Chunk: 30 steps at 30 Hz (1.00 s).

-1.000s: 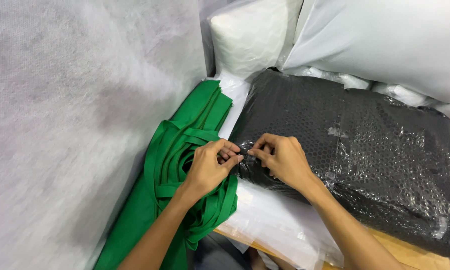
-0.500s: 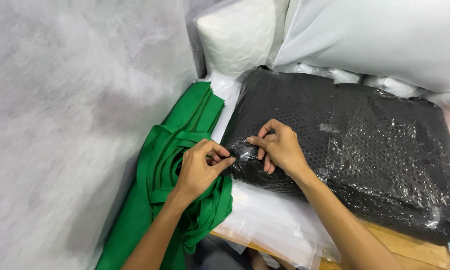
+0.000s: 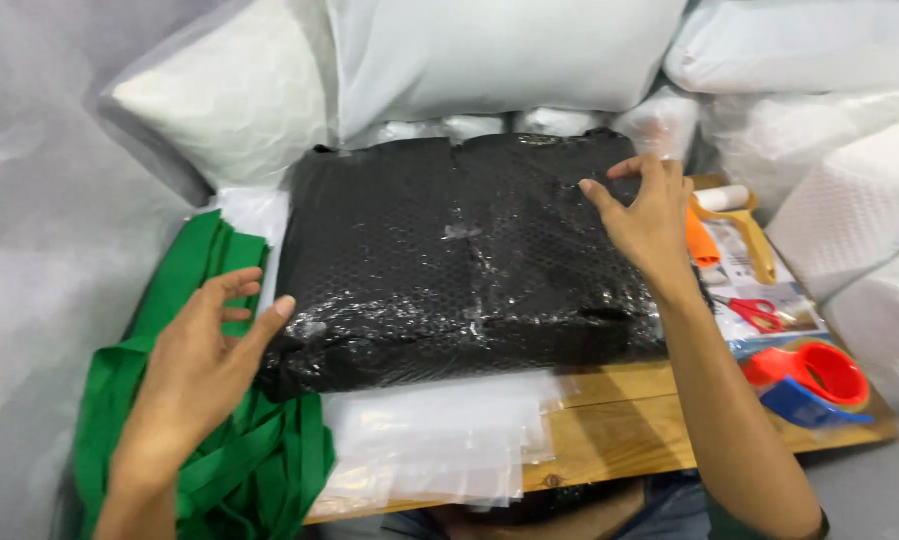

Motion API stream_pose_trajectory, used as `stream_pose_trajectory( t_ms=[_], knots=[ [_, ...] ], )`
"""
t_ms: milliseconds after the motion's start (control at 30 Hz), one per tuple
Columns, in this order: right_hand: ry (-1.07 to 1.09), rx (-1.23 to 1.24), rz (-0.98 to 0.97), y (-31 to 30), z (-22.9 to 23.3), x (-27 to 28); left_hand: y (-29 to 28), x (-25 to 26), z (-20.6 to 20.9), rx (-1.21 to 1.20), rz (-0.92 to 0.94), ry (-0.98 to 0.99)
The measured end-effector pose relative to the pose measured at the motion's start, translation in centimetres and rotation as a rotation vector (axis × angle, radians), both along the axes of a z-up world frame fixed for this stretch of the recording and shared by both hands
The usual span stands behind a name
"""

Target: Wrapping a pillow in black bubble wrap, securing it with tape, and then cleaning a white pillow with an orange cloth.

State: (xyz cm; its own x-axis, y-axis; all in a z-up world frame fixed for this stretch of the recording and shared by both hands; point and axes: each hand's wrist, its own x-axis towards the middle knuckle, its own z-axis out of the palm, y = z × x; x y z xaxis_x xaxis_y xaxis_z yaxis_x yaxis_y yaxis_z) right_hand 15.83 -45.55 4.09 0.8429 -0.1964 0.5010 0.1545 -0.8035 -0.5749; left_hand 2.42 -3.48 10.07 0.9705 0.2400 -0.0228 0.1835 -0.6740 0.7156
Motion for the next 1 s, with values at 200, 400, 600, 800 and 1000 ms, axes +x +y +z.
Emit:
stream_pose_trajectory(
  t_ms=[200, 400, 600, 800, 1000],
  knots=[
    [0.641, 0.027, -0.189, -7.9, 1.6, 0.2, 0.3, 8.3, -1.5, 0.262, -0.082, 0.196],
    [0.846, 0.238, -0.130, -8.0, 2.6, -2.2, 0.7, 14.2, -6.2, 0.104, -0.083, 0.397],
    [0.728, 0.252, 0.006, -9.9, -1.8, -1.1, -2.8, 12.4, -4.4, -0.057, 0.018, 0.465],
    [0.495, 0.187, -0.033, -11.2, -2.9, -2.1, -6.0, 8.1, -1.1, -0.129, 0.102, 0.387],
    [0.204, 0.076, -0.066, -11.0, 4.3, -9.7, -5.4, 6.5, 0.2, -0.316, 0.088, 0.202]
  ],
)
